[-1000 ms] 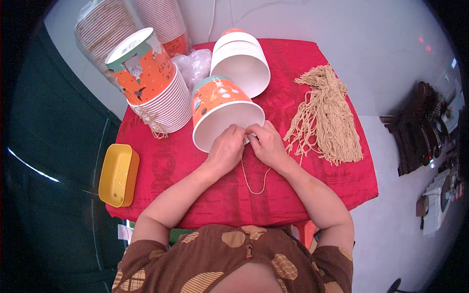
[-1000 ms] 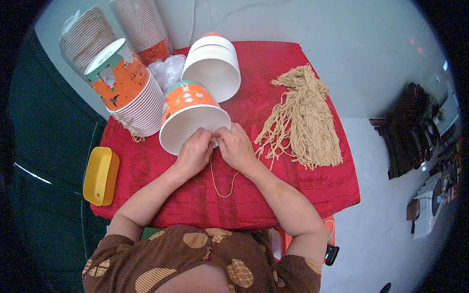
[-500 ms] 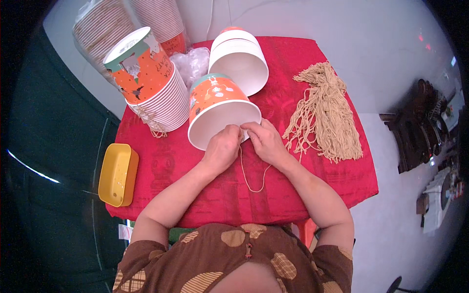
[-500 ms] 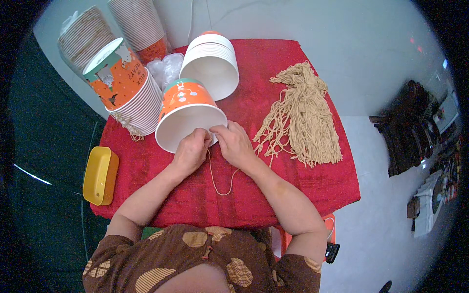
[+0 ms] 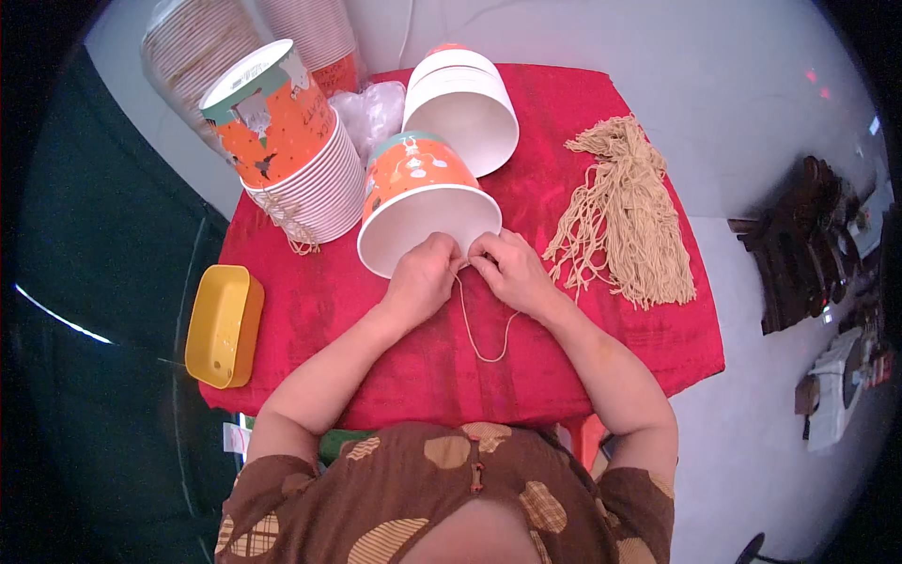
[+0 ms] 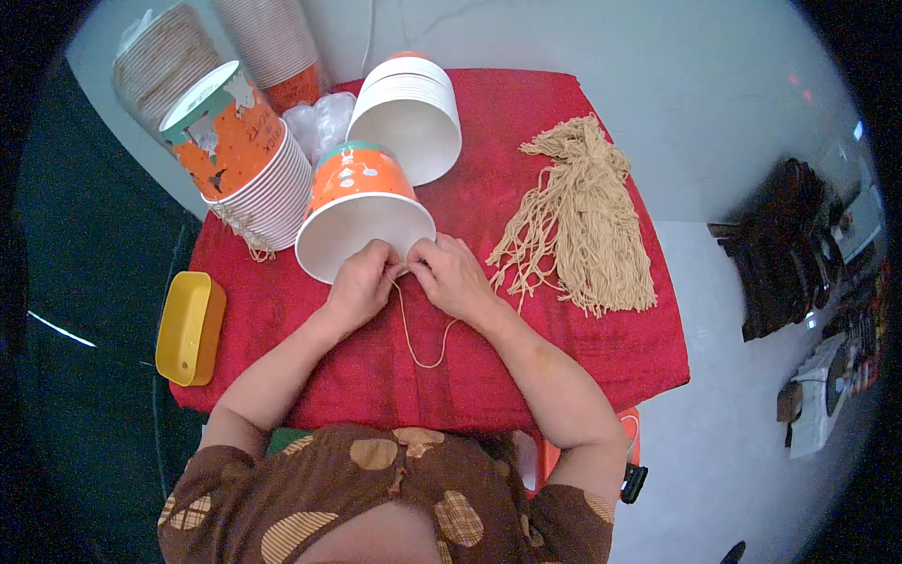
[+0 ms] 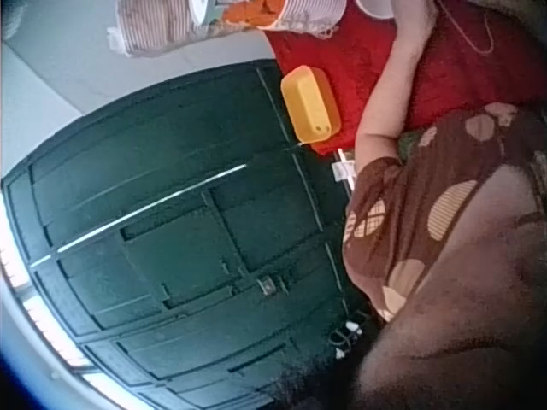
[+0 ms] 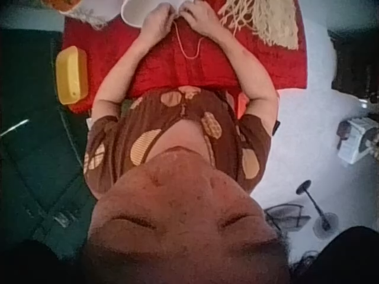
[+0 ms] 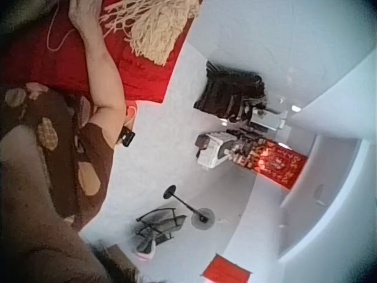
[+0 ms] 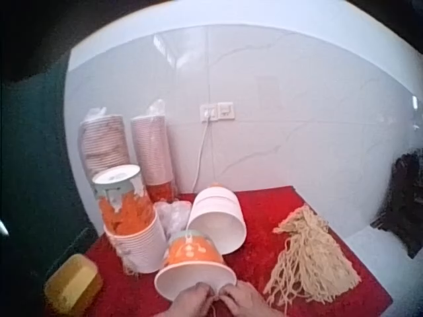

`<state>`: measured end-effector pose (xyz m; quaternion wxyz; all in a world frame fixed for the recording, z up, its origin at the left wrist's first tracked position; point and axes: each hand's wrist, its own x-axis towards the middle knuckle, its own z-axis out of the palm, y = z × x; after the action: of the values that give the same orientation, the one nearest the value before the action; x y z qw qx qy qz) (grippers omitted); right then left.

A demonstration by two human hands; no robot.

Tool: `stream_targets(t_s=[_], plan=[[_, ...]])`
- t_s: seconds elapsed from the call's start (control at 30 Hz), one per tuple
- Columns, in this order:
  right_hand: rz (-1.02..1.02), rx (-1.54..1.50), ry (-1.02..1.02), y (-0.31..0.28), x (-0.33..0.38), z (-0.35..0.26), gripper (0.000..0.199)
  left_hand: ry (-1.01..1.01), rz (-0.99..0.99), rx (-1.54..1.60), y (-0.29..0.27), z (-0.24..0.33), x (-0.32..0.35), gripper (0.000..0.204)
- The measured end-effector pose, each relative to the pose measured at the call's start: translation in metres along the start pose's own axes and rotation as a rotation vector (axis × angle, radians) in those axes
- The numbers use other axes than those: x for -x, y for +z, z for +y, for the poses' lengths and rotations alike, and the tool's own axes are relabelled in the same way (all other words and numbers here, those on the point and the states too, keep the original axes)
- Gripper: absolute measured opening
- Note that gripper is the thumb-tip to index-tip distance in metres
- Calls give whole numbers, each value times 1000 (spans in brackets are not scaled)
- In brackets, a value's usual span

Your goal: Attaching string handles to Halloween-themed paper buckets.

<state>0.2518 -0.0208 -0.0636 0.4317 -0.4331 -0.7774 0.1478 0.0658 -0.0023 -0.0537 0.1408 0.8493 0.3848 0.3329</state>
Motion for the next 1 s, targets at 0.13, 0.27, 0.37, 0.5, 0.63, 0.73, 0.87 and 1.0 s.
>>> stream_targets(t_s=[0.13, 0.27, 0.37, 0.5, 0.63, 0.73, 0.87, 1.0], plan=[[-32, -22, -7, -3, 0, -4, 8, -90, 1, 144, -7, -2, -3, 10], [-57, 60, -67, -5, 0, -6, 7, -193, -13, 201, -9, -2, -6, 7], [-109, 163, -123, -8, 1, -10, 7, -249, 2, 194, -6, -6, -7, 10], [-151, 374, -181, -13, 1, -26, 9, -345, -24, 125, -3, -6, -11, 12], [-198, 541, -199, -12, 6, -35, 8, -337, -16, 13, 1, -3, -12, 12], [-149, 539, -289, -10, 3, -38, 6, -342, -6, 9, 1, -4, -12, 13], [-79, 475, -314, -11, -1, -30, 5, -325, -34, 7, -4, -6, -14, 13], [-97, 419, -252, -11, 0, -22, 4, -289, -67, 192, -15, -1, -15, 15]])
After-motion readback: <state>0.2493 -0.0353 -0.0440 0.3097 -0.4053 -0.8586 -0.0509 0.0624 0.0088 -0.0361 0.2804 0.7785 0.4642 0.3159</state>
